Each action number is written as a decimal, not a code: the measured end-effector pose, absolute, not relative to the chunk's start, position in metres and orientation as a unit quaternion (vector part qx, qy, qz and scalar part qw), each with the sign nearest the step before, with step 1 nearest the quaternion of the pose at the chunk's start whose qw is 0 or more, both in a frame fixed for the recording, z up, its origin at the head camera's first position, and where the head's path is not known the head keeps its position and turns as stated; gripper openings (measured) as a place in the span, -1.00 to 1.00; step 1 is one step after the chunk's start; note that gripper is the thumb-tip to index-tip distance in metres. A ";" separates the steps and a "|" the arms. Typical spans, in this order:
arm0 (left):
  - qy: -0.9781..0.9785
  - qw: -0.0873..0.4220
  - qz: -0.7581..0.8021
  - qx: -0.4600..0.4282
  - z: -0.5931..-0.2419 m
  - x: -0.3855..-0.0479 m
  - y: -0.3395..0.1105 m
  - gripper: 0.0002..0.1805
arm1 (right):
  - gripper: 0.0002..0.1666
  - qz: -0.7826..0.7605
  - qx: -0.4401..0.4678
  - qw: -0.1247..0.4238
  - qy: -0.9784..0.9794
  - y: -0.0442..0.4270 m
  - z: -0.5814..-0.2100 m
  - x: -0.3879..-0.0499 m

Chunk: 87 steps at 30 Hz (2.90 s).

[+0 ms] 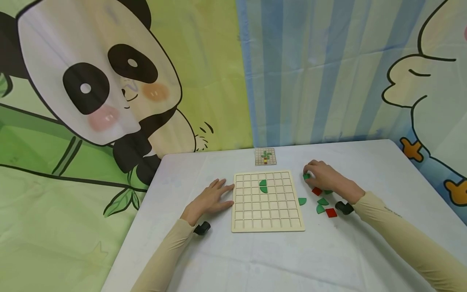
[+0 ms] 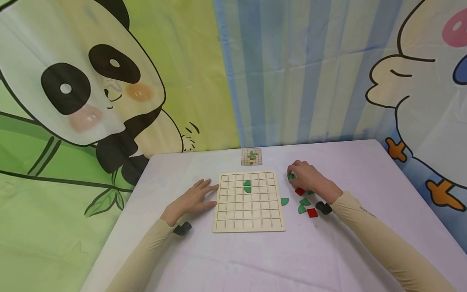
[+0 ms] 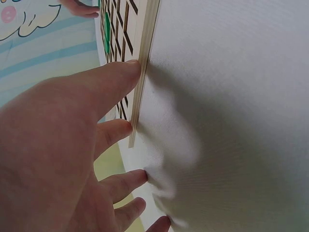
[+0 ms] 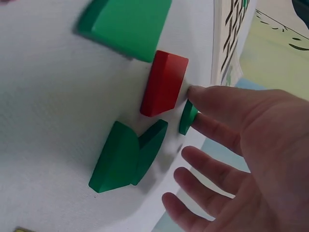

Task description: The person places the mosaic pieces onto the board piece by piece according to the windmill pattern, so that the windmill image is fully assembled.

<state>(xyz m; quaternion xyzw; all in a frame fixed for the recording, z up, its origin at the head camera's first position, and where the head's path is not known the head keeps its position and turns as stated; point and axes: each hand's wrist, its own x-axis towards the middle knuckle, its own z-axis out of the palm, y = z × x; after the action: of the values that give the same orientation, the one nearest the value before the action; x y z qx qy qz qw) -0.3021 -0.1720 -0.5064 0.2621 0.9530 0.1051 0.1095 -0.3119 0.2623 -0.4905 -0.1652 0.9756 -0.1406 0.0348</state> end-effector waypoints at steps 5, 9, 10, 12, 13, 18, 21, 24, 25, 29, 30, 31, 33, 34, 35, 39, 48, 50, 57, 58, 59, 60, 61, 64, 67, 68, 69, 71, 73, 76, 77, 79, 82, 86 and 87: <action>0.953 0.111 0.108 0.260 -0.505 -0.302 -0.173 -0.25 | -0.70 -0.142 -0.187 0.008 0.972 0.258 -0.488 -0.310; 0.953 0.112 0.105 0.261 -0.505 -0.302 -0.173 -0.25 | -0.72 -0.154 -0.243 -0.032 0.957 0.239 -0.483 -0.301; 0.953 0.112 0.105 0.262 -0.505 -0.303 -0.172 -0.25 | -0.73 -0.159 -0.260 -0.039 0.952 0.230 -0.482 -0.297; 0.952 0.112 0.109 0.262 -0.504 -0.303 -0.171 -0.26 | -0.75 -0.162 -0.292 -0.050 0.941 0.209 -0.481 -0.289; 0.952 0.113 0.111 0.261 -0.504 -0.303 -0.171 -0.26 | -0.76 -0.166 -0.305 -0.053 0.936 0.198 -0.481 -0.285; 0.953 0.117 0.115 0.256 -0.502 -0.302 -0.169 -0.27 | -0.81 -0.153 -0.354 -0.057 0.921 0.151 -0.485 -0.273; 0.952 0.118 0.116 0.256 -0.501 -0.301 -0.169 -0.26 | -0.79 -0.129 -0.358 -0.069 0.922 0.137 -0.489 -0.270; 0.952 0.120 0.116 0.256 -0.501 -0.300 -0.170 -0.26 | -0.75 -0.112 -0.355 -0.082 0.924 0.131 -0.492 -0.270; 0.953 0.122 0.115 0.254 -0.501 -0.300 -0.170 -0.25 | -0.75 -0.110 -0.356 -0.086 0.924 0.130 -0.493 -0.270; 0.954 0.119 0.114 0.249 -0.503 -0.300 -0.171 -0.26 | -0.78 -0.123 -0.374 -0.091 0.915 0.129 -0.498 -0.273; 0.955 0.118 0.114 0.249 -0.503 -0.300 -0.171 -0.26 | -0.79 -0.127 -0.379 -0.091 0.912 0.128 -0.499 -0.274; 0.955 0.118 0.115 0.248 -0.503 -0.300 -0.171 -0.26 | -0.81 -0.130 -0.384 -0.091 0.909 0.128 -0.500 -0.275; 0.955 0.118 0.115 0.248 -0.504 -0.300 -0.171 -0.26 | -0.84 -0.137 -0.394 -0.088 0.904 0.128 -0.500 -0.276; 0.954 0.118 0.115 0.249 -0.505 -0.300 -0.171 -0.26 | -0.86 -0.141 -0.398 -0.083 0.903 0.129 -0.500 -0.276; 0.954 0.119 0.115 0.250 -0.505 -0.300 -0.171 -0.26 | -0.87 -0.143 -0.401 -0.079 0.901 0.130 -0.499 -0.276; 0.953 0.117 0.111 0.255 -0.507 -0.301 -0.170 -0.25 | -0.85 -0.145 -0.417 -0.070 0.895 0.135 -0.496 -0.277; 0.953 0.119 0.108 0.257 -0.503 -0.302 -0.169 -0.25 | -0.82 -0.080 -0.451 -0.093 0.884 0.137 -0.495 -0.282; 0.953 0.120 0.107 0.258 -0.504 -0.302 -0.168 -0.25 | -0.82 -0.069 -0.455 -0.096 0.883 0.137 -0.494 -0.281; 0.954 0.116 0.113 0.252 -0.507 -0.302 -0.170 -0.26 | -0.76 -0.053 -0.464 -0.110 0.877 0.137 -0.492 -0.276; 0.954 0.117 0.112 0.253 -0.506 -0.303 -0.170 -0.26 | -0.75 -0.059 -0.461 -0.106 0.879 0.139 -0.490 -0.276; 0.953 0.120 0.111 0.254 -0.505 -0.304 -0.170 -0.26 | -0.73 -0.068 -0.455 -0.102 0.882 0.142 -0.488 -0.277; 0.953 0.123 0.110 0.254 -0.505 -0.305 -0.170 -0.26 | -0.73 -0.077 -0.446 -0.098 0.886 0.146 -0.484 -0.277; 0.952 0.124 0.111 0.256 -0.505 -0.305 -0.170 -0.26 | -0.73 -0.084 -0.436 -0.093 0.891 0.152 -0.480 -0.279; 0.952 0.124 0.108 0.258 -0.507 -0.306 -0.169 -0.25 | -0.78 -0.105 -0.372 -0.070 0.920 0.178 -0.466 -0.284; 0.953 0.117 0.113 0.256 -0.506 -0.305 -0.168 -0.26 | -0.81 -0.113 -0.285 -0.040 0.951 0.213 -0.455 -0.288; 0.953 0.118 0.113 0.254 -0.506 -0.305 -0.168 -0.26 | -0.81 -0.116 -0.259 -0.027 0.958 0.225 -0.453 -0.287; 0.953 0.118 0.115 0.253 -0.505 -0.305 -0.168 -0.26 | -0.81 -0.119 -0.240 -0.014 0.963 0.236 -0.453 -0.286; 0.953 0.119 0.118 0.251 -0.505 -0.304 -0.168 -0.26 | -0.80 -0.130 -0.221 0.009 0.966 0.253 -0.456 -0.280; 0.954 0.119 0.117 0.250 -0.505 -0.303 -0.169 -0.27 | -0.80 -0.139 -0.228 0.024 0.963 0.263 -0.464 -0.272; 0.954 0.116 0.120 0.251 -0.505 -0.303 -0.170 -0.27 | -0.78 -0.150 -0.270 0.023 0.951 0.266 -0.477 -0.257; 0.954 0.114 0.120 0.252 -0.505 -0.303 -0.170 -0.27 | -0.77 -0.149 -0.285 0.013 0.947 0.265 -0.482 -0.253; 0.953 0.112 0.121 0.253 -0.505 -0.303 -0.170 -0.27 | -0.74 -0.146 -0.311 -0.010 0.939 0.260 -0.490 -0.248; 0.953 0.116 0.121 0.254 -0.505 -0.303 -0.170 -0.26 | -0.74 -0.136 -0.328 -0.043 0.934 0.253 -0.499 -0.245; 0.952 0.119 0.118 0.255 -0.506 -0.303 -0.171 -0.26 | -0.73 -0.123 -0.321 -0.049 0.938 0.247 -0.502 -0.245; 0.953 0.118 0.117 0.255 -0.507 -0.303 -0.171 -0.26 | -0.74 -0.122 -0.320 -0.048 0.938 0.246 -0.502 -0.245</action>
<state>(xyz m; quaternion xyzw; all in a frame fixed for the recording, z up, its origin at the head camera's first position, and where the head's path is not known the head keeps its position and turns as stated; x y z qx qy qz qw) -0.3028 -0.1712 -0.5066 0.2554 0.9525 0.1165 0.1178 -0.2452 0.2461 -0.5023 -0.3204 0.9382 -0.1217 -0.0477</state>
